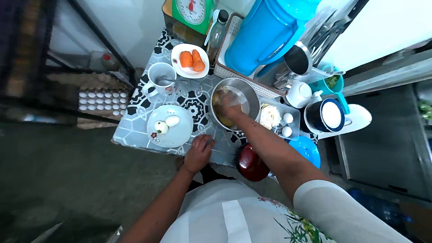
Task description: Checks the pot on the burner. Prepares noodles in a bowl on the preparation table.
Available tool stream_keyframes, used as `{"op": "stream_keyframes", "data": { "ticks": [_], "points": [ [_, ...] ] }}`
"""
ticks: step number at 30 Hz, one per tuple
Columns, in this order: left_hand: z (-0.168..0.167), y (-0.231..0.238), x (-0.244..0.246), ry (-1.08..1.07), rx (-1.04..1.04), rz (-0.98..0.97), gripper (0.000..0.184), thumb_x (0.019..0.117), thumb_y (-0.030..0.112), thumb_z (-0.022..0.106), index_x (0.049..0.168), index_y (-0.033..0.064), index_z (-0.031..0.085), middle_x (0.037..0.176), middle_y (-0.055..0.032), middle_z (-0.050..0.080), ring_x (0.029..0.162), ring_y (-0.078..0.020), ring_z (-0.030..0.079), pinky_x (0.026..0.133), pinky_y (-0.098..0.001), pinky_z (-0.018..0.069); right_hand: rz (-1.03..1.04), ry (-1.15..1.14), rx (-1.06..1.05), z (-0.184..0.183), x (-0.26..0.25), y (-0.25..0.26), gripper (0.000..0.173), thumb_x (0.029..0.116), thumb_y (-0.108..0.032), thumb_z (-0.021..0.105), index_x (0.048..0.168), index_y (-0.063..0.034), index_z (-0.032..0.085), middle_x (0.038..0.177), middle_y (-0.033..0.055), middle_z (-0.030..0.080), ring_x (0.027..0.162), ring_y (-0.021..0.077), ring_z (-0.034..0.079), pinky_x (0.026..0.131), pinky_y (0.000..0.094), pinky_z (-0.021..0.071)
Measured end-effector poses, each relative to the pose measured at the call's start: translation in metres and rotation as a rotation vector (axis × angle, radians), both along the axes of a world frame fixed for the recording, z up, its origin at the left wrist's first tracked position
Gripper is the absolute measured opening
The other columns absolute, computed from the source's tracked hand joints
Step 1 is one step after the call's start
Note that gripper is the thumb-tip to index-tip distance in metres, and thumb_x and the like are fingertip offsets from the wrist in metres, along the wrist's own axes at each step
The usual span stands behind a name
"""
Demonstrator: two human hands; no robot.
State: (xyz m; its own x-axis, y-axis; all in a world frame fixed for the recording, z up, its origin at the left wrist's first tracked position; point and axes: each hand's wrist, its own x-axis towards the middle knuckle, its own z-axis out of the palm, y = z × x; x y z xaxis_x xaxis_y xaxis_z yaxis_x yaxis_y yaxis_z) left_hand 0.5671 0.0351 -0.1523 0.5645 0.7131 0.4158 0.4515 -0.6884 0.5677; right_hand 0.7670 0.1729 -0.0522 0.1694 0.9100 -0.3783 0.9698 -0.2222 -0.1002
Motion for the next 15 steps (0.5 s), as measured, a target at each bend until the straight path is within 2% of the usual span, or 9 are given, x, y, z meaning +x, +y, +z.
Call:
{"op": "stream_keyframes", "data": {
  "ticks": [3, 5, 6, 7, 9, 11, 12, 13, 15],
  "points": [
    [0.0, 0.0, 0.0, -0.011, 0.011, 0.009, 0.028, 0.0951, 0.007, 0.059, 0.121, 0.0064, 0.069, 0.128, -0.0206, 0.067, 0.121, -0.0424, 0.063, 0.105, -0.0548, 0.0492, 0.076, 0.102, 0.003, 0.008, 0.013, 0.007, 0.048, 0.0938, -0.021, 0.07, 0.137, -0.0026, 0.061, 0.132, 0.0293, 0.061, 0.126, 0.0473, 0.058, 0.103, 0.0653, 0.0459],
    [-0.001, -0.001, 0.0, -0.027, 0.005, 0.014, 0.028, 0.0946, 0.006, 0.06, 0.121, 0.0057, 0.069, 0.127, -0.0208, 0.067, 0.12, -0.0425, 0.064, 0.105, -0.0553, 0.0497, 0.089, 0.168, -0.022, 0.017, 0.023, 0.008, 0.045, 0.0928, -0.015, 0.07, 0.136, -0.0053, 0.063, 0.127, 0.0277, 0.065, 0.121, 0.0473, 0.061, 0.101, 0.0667, 0.0472],
    [-0.001, -0.001, 0.0, -0.029, 0.008, 0.015, 0.028, 0.0944, 0.006, 0.06, 0.121, 0.0056, 0.069, 0.127, -0.0208, 0.067, 0.12, -0.0426, 0.063, 0.105, -0.0553, 0.0497, 0.095, 0.176, -0.037, 0.02, 0.03, 0.008, 0.047, 0.0919, -0.018, 0.072, 0.136, -0.0064, 0.063, 0.125, 0.0274, 0.066, 0.119, 0.0476, 0.062, 0.099, 0.0676, 0.0477],
    [-0.002, -0.001, 0.0, -0.029, 0.01, 0.015, 0.028, 0.0945, 0.006, 0.06, 0.121, 0.0056, 0.069, 0.128, -0.0207, 0.067, 0.121, -0.0425, 0.063, 0.105, -0.0551, 0.0495, 0.1, 0.18, -0.062, 0.022, 0.037, 0.009, 0.052, 0.0907, -0.023, 0.076, 0.138, -0.0069, 0.062, 0.126, 0.027, 0.066, 0.12, 0.0474, 0.061, 0.099, 0.0684, 0.0475],
    [-0.002, 0.0, 0.0, -0.028, 0.019, 0.015, 0.028, 0.0952, 0.007, 0.06, 0.122, 0.0062, 0.069, 0.128, -0.0205, 0.067, 0.121, -0.0422, 0.063, 0.105, -0.0546, 0.0495, 0.131, 0.181, -0.185, 0.033, 0.047, 0.011, 0.07, 0.0888, -0.034, 0.08, 0.148, -0.0103, 0.052, 0.141, 0.0262, 0.057, 0.131, 0.0469, 0.054, 0.105, 0.0697, 0.0427],
    [-0.003, 0.0, 0.0, -0.029, 0.023, 0.018, 0.029, 0.0955, 0.008, 0.06, 0.123, 0.0064, 0.068, 0.128, -0.0205, 0.067, 0.121, -0.0417, 0.063, 0.106, -0.0545, 0.0492, 0.192, 0.178, -0.287, 0.042, 0.05, 0.01, 0.081, 0.0855, -0.031, 0.084, 0.155, -0.0186, 0.045, 0.153, 0.0249, 0.046, 0.14, 0.0478, 0.045, 0.108, 0.0721, 0.0385],
    [-0.003, -0.001, 0.0, -0.029, 0.03, 0.021, 0.029, 0.0953, 0.008, 0.06, 0.123, 0.0067, 0.068, 0.128, -0.0204, 0.067, 0.121, -0.0413, 0.063, 0.106, -0.0543, 0.0491, 0.221, 0.181, -0.301, 0.04, 0.05, 0.007, 0.079, 0.0859, -0.025, 0.084, 0.155, -0.0184, 0.045, 0.155, 0.0256, 0.044, 0.141, 0.0488, 0.043, 0.109, 0.0724, 0.0371],
    [-0.003, -0.001, 0.0, -0.026, 0.03, 0.021, 0.028, 0.0952, 0.008, 0.06, 0.122, 0.007, 0.068, 0.128, -0.02, 0.067, 0.121, -0.0409, 0.063, 0.106, -0.054, 0.0488, 0.252, 0.185, -0.281, 0.033, 0.051, 0.005, 0.075, 0.0864, -0.019, 0.082, 0.153, -0.019, 0.049, 0.153, 0.0247, 0.047, 0.14, 0.0478, 0.044, 0.109, 0.0713, 0.0375],
    [-0.003, -0.001, 0.0, -0.015, 0.033, 0.02, 0.028, 0.095, 0.008, 0.06, 0.122, 0.0075, 0.069, 0.127, -0.0192, 0.068, 0.121, -0.0405, 0.063, 0.106, -0.0535, 0.049, 0.265, 0.183, -0.219, 0.027, 0.053, 0.002, 0.059, 0.092, -0.014, 0.074, 0.148, -0.0124, 0.055, 0.146, 0.0239, 0.055, 0.137, 0.0457, 0.049, 0.112, 0.0671, 0.0381]
  ]
}}
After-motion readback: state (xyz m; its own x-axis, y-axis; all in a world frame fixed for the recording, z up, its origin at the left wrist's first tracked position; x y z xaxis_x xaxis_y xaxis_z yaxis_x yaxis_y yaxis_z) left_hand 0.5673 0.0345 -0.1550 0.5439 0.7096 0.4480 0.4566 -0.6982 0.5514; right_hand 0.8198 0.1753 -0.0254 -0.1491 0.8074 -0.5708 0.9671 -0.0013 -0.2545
